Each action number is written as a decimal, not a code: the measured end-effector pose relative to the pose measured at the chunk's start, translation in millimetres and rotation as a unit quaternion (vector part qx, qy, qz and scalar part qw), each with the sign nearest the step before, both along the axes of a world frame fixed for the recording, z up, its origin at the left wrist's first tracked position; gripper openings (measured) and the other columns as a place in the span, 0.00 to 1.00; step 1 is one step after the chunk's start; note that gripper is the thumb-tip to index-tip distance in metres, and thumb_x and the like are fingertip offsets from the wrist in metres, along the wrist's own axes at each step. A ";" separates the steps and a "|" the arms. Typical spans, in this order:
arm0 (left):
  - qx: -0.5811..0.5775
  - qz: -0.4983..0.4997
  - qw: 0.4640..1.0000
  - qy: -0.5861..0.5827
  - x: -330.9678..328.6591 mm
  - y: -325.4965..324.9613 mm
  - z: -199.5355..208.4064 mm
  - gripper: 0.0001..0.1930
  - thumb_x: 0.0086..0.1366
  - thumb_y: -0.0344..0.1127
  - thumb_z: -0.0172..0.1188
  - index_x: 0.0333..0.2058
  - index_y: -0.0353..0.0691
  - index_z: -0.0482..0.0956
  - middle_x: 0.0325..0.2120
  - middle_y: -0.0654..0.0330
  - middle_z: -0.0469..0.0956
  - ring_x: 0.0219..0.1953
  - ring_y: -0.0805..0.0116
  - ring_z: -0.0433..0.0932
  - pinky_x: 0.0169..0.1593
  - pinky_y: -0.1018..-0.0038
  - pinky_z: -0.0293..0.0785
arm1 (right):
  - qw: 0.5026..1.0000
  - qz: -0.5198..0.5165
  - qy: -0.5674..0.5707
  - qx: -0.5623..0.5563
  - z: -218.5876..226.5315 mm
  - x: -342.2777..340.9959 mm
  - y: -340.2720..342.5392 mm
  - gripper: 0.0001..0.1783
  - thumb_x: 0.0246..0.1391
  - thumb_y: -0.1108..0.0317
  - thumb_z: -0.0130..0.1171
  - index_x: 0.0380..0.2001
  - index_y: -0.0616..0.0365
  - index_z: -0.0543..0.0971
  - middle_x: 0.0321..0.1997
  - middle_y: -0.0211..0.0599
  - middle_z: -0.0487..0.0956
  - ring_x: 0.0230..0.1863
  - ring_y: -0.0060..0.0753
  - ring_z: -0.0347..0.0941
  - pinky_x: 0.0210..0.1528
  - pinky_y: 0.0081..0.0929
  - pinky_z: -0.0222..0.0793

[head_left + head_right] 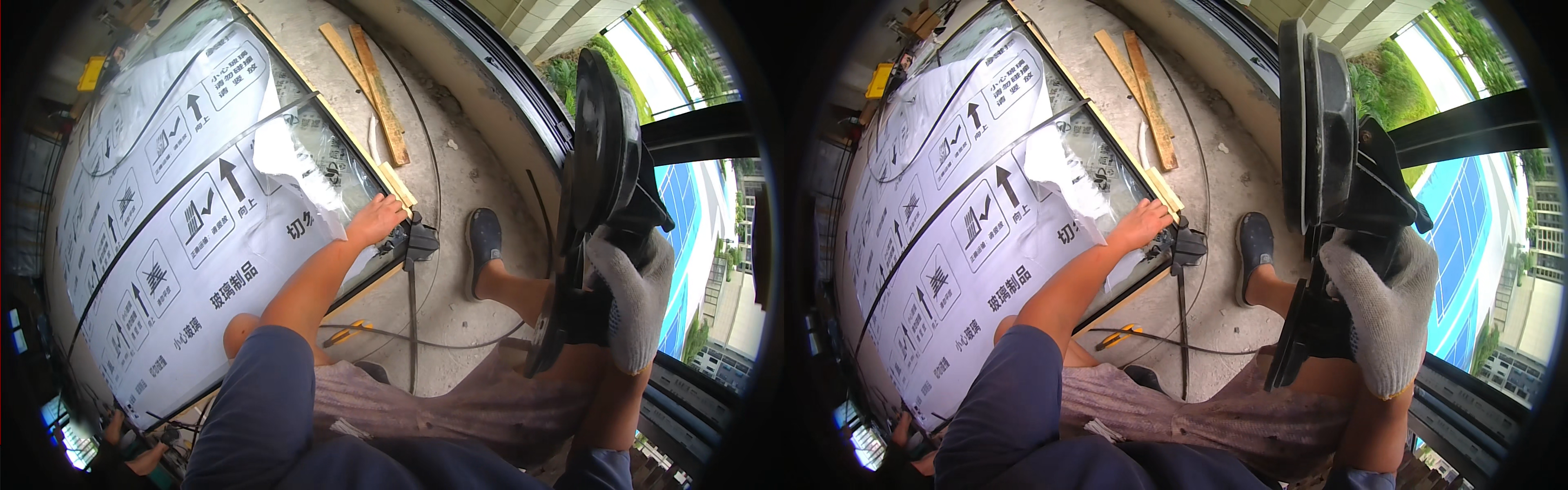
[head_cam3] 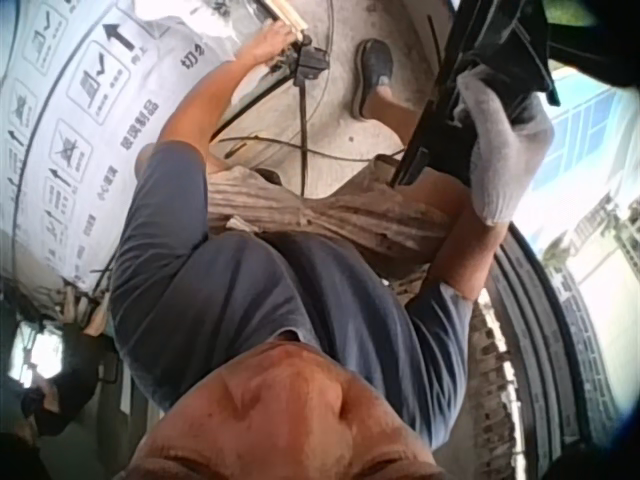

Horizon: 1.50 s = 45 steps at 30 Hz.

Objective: Installing and securing a large glass window pane into a frame.

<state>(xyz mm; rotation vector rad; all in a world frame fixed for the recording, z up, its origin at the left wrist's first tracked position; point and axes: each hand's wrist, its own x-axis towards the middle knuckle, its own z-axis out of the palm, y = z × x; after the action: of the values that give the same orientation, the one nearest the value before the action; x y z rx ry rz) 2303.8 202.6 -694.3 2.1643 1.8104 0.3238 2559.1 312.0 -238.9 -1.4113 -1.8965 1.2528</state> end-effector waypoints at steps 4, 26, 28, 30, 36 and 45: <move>0.064 -0.023 0.998 0.010 -2.9 1.8 4.7 0.08 0.66 0.26 0.56 0.41 0.42 0.80 0.42 0.60 0.80 0.54 0.59 0.75 0.60 0.63 0.69 | 1.000 -0.006 0.002 0.010 -1.0 0.5 -2.4 0.09 0.53 0.68 0.69 0.35 0.62 0.85 0.26 0.29 0.81 0.24 0.18 0.75 0.29 0.19 0.69; -0.253 0.314 0.899 0.172 -217.0 -356.4 180.0 0.17 0.60 0.51 0.72 0.28 0.41 0.88 0.26 0.45 0.85 0.32 0.45 0.86 0.42 0.51 0.81 | 0.998 0.057 -0.004 -0.007 3.6 -16.4 -7.3 0.09 0.53 0.68 0.68 0.34 0.62 0.83 0.26 0.29 0.80 0.24 0.19 0.74 0.30 0.21 0.70; -0.289 0.417 0.840 0.192 -231.1 -451.2 223.6 0.21 0.59 0.54 0.74 0.29 0.38 0.88 0.29 0.45 0.86 0.36 0.44 0.87 0.43 0.52 0.82 | 0.997 0.079 -0.013 -0.010 2.7 -19.1 -6.7 0.09 0.54 0.68 0.67 0.35 0.61 0.83 0.26 0.29 0.80 0.24 0.19 0.74 0.30 0.21 0.70; -0.385 0.540 0.711 0.233 -221.3 -541.2 261.8 0.20 0.58 0.51 0.77 0.32 0.37 0.89 0.32 0.45 0.88 0.39 0.44 0.88 0.46 0.52 0.82 | 0.996 0.084 -0.005 -0.016 2.2 -21.1 -4.7 0.09 0.54 0.68 0.67 0.35 0.61 0.83 0.26 0.29 0.80 0.24 0.18 0.75 0.30 0.21 0.70; -0.265 0.590 0.763 0.010 -191.2 -645.9 230.7 0.17 0.64 0.43 0.75 0.41 0.35 0.86 0.23 0.55 0.81 0.27 0.63 0.82 0.35 0.63 0.77 | 0.994 0.103 -0.008 -0.034 -8.1 -28.2 -4.7 0.08 0.57 0.68 0.67 0.36 0.62 0.83 0.27 0.29 0.80 0.25 0.18 0.75 0.30 0.20 0.70; 0.084 0.768 0.591 0.233 -270.0 -646.7 255.9 0.13 0.70 0.39 0.65 0.47 0.38 0.86 0.33 0.57 0.82 0.33 0.64 0.80 0.40 0.66 0.77 | 0.932 0.322 -0.159 -0.036 -39.9 -101.3 -4.8 0.09 0.57 0.69 0.67 0.35 0.65 0.83 0.24 0.28 0.79 0.28 0.17 0.74 0.34 0.25 0.72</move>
<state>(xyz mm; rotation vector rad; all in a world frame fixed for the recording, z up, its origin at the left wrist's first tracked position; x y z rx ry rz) 2033.7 -444.0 -438.3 0.0020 3.5536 0.2176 2457.8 307.3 -278.8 -1.1014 -2.7083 1.4445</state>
